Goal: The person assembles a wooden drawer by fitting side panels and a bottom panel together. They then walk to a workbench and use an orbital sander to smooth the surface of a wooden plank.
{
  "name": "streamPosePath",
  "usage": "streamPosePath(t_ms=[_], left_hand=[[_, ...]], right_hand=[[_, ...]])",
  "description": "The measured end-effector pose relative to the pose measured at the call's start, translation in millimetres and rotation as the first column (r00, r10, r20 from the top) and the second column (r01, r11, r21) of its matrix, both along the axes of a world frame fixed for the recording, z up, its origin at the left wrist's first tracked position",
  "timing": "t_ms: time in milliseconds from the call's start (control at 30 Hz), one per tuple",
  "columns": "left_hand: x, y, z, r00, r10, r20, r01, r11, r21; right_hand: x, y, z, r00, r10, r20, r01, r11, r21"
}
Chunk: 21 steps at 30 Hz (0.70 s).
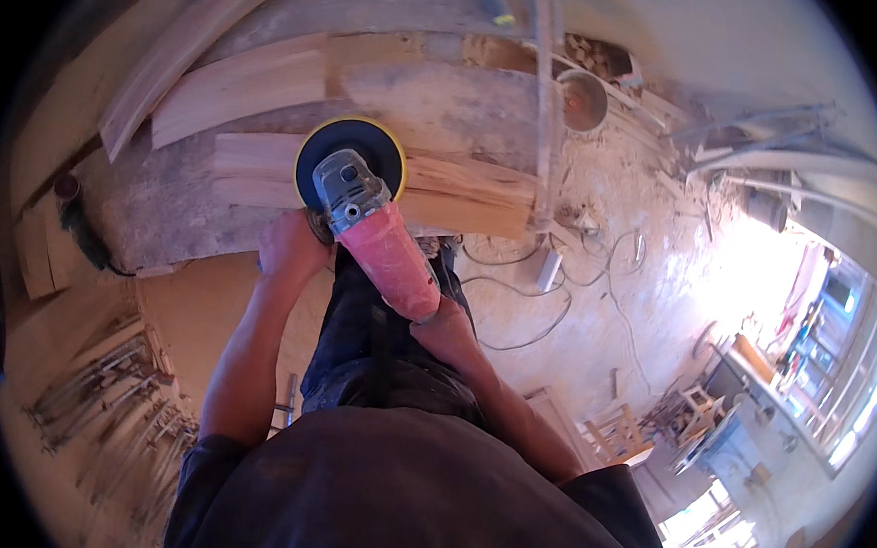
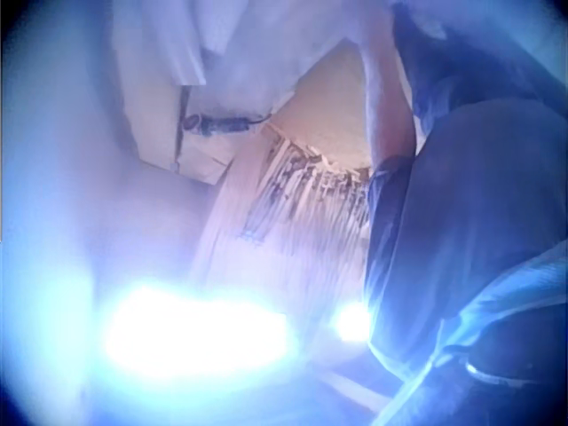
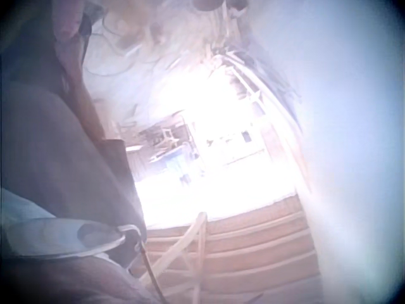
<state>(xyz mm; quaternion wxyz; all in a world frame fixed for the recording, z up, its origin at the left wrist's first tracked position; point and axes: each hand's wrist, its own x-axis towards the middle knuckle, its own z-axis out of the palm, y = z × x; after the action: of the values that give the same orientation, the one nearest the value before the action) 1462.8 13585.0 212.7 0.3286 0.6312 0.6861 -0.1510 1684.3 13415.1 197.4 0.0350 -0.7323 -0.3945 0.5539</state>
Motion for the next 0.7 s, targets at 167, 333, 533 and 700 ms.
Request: streamPosePath(t_ms=[167,333,533,700], left_hand=[[71.1,-14.7,-11.1,0.995,-0.095,-0.024,0.096,0.995,0.018],[147.4,-15.0,-4.4,0.953,-0.300,-0.036,0.298,0.953,-0.047],[225.9,-32.8,-1.1,0.900,-0.430,0.068,0.433,0.901,-0.028],[243.0,-45.0,-8.5,0.887,-0.455,0.077,0.459,0.886,-0.062]], right_hand=[[49.9,-27.8,3.6,0.994,-0.106,0.033,0.107,0.994,-0.029],[99.2,-62.5,0.6,0.971,-0.237,0.030,0.238,0.971,-0.010],[152.1,-125.1,-21.6,0.917,-0.388,0.087,0.395,0.916,-0.077],[155.9,-141.7,-16.2,0.880,-0.475,-0.005,0.473,0.878,-0.070]])
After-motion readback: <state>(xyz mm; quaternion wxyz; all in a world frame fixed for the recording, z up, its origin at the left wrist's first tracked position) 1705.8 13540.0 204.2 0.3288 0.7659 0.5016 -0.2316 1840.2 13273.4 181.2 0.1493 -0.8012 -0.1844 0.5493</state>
